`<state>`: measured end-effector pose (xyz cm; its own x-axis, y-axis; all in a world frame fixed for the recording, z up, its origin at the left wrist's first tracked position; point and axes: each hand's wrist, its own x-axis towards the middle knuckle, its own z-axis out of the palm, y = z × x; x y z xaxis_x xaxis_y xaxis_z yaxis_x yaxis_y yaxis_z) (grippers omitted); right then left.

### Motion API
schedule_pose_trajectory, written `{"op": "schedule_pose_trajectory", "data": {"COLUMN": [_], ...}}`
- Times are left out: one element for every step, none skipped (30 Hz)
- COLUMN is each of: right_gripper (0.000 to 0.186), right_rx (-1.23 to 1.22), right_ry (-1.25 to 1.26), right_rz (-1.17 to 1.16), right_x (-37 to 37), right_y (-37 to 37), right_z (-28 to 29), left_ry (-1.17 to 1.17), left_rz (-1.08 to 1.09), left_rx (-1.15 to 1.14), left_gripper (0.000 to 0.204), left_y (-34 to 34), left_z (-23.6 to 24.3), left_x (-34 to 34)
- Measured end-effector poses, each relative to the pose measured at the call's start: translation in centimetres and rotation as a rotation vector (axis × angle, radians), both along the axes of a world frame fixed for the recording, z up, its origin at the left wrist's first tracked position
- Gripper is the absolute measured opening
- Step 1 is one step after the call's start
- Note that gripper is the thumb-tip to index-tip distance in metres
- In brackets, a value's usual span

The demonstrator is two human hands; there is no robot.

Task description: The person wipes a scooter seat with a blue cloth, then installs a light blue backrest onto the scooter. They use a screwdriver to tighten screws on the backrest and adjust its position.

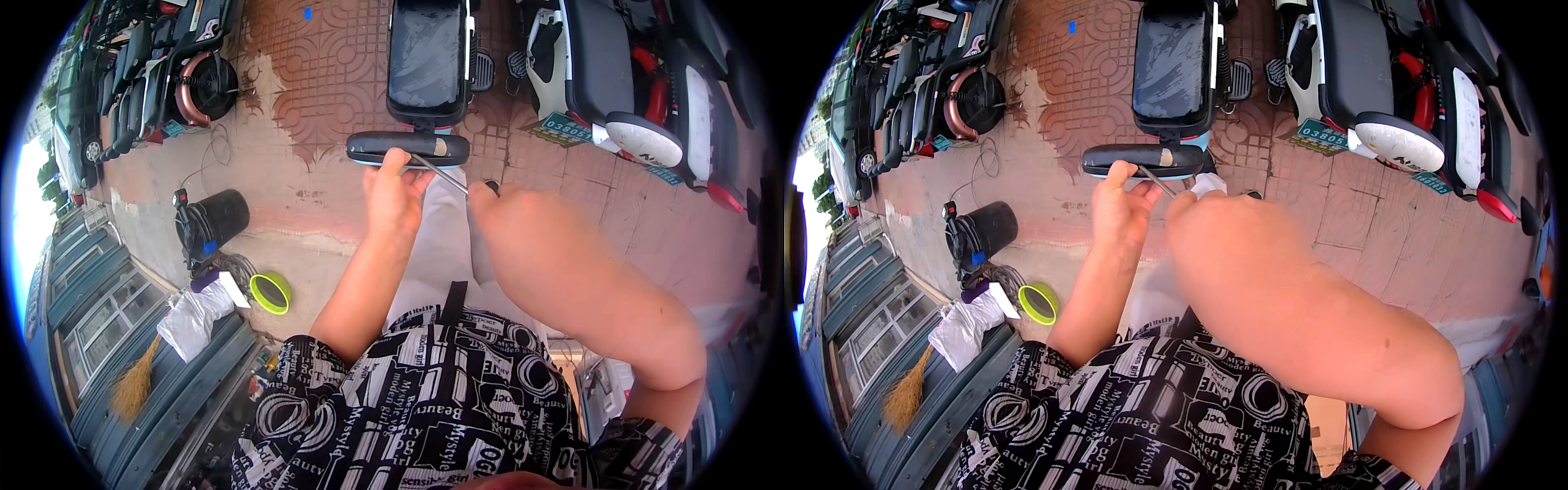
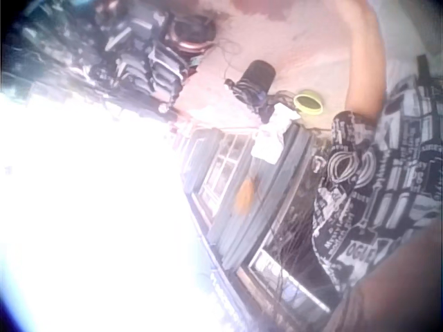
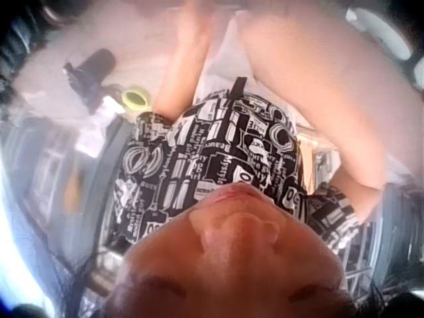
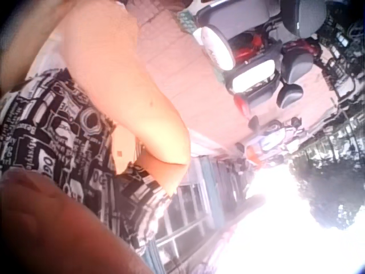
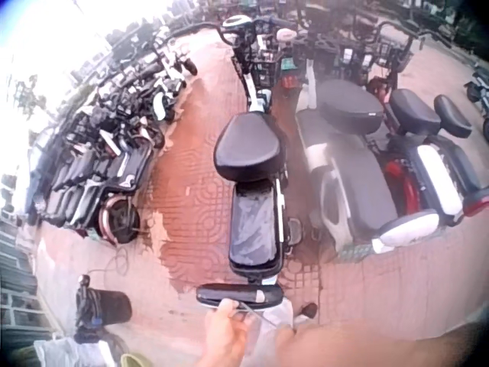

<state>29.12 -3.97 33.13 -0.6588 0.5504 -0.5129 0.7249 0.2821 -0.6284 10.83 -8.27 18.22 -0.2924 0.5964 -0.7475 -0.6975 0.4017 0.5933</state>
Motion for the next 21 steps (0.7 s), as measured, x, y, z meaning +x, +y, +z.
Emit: {"op": "schedule_pose_trajectory", "data": {"right_gripper": [0.032,0.030,0.028,0.026,0.024,0.023,0.022,0.021,0.020,0.019,0.019,0.019,0.020,0.020,0.021,0.022,0.024,0.023,0.023,0.022,0.022], "right_rx": [-0.008,-0.030,-0.052,-0.075,-0.038,-0.004,0.029,0.061,0.093,0.079,0.065,0.001,-0.072,-0.147,-0.218,-0.287,-0.317,-0.348,-0.378,-0.394,-0.410], "right_ry": [-0.002,-0.053,-0.106,-0.160,-0.167,-0.172,-0.177,-0.180,-0.182,-0.248,-0.312,-0.437,-0.564,-0.607,-0.653,-0.699,-0.673,-0.702,-0.730,-0.723,-0.715], "right_rz": [0.024,0.068,0.106,0.143,0.168,0.200,0.225,0.251,0.268,0.318,0.373,0.459,0.536,0.555,0.569,0.579,0.631,0.576,0.519,0.492,0.469], "right_x": [0.0,-0.2,-0.4,-0.6,-0.9,-1.6,-2.3,-3.1,-3.8,-4.5,-5.3,-6.3,-7.3,-8.3,-9.2,-9.8,-10.0,-10.4,-10.7,-10.7,-10.8], "right_y": [0.9,1.8,2.9,3.7,4.5,5.2,5.8,6.4,6.7,7.2,7.8,9.1,10.1,10.8,11.5,12.1,12.2,12.0,11.7,11.3,10.9], "right_z": [0.2,0.6,1.2,1.9,2.8,3.9,5.0,6.0,6.7,6.7,6.7,5.7,5.1,5.0,5.3,5.5,5.2,5.1,5.1,4.8,4.6], "left_ry": [0.014,0.028,0.041,0.036,0.032,0.030,0.018,0.006,-0.004,-0.007,-0.009,-0.008,-0.013,-0.017,-0.025,-0.026,-0.028,-0.028,-0.038,-0.048,-0.056], "left_rz": [0.014,0.028,0.038,0.034,0.031,0.034,0.043,0.052,0.051,0.052,0.054,0.053,0.055,0.057,0.056,0.058,0.058,0.069,0.042,0.014,-0.010], "left_rx": [0.003,0.005,0.006,0.009,0.012,0.012,0.016,0.018,0.022,0.047,0.071,0.090,0.080,0.068,0.064,0.057,0.049,0.042,0.055,0.069,0.081], "left_gripper": [0.025,0.022,0.019,0.020,0.020,0.020,0.024,0.029,0.035,0.032,0.029,0.026,0.028,0.029,0.030,0.030,0.029,0.029,0.033,0.039,0.045], "left_y": [-0.1,-0.2,-0.2,-0.2,-0.2,-0.3,-0.3,-0.4,-0.5,-0.5,-0.6,-0.7,-0.6,-0.5,-0.3,-0.2,-0.2,-0.2,-0.3,-0.4,-0.5], "left_z": [0.0,0.1,0.2,0.2,0.3,0.3,0.3,0.1,0.0,-0.2,-0.3,-0.4,-0.2,0.2,0.3,0.3,0.2,0.2,0.0,-0.4,-0.6], "left_x": [0.2,0.4,0.6,0.7,0.9,0.8,0.8,0.8,1.0,1.1,1.1,1.1,1.1,1.2,1.3,1.5,1.7,1.8,1.8,1.7,1.5]}}
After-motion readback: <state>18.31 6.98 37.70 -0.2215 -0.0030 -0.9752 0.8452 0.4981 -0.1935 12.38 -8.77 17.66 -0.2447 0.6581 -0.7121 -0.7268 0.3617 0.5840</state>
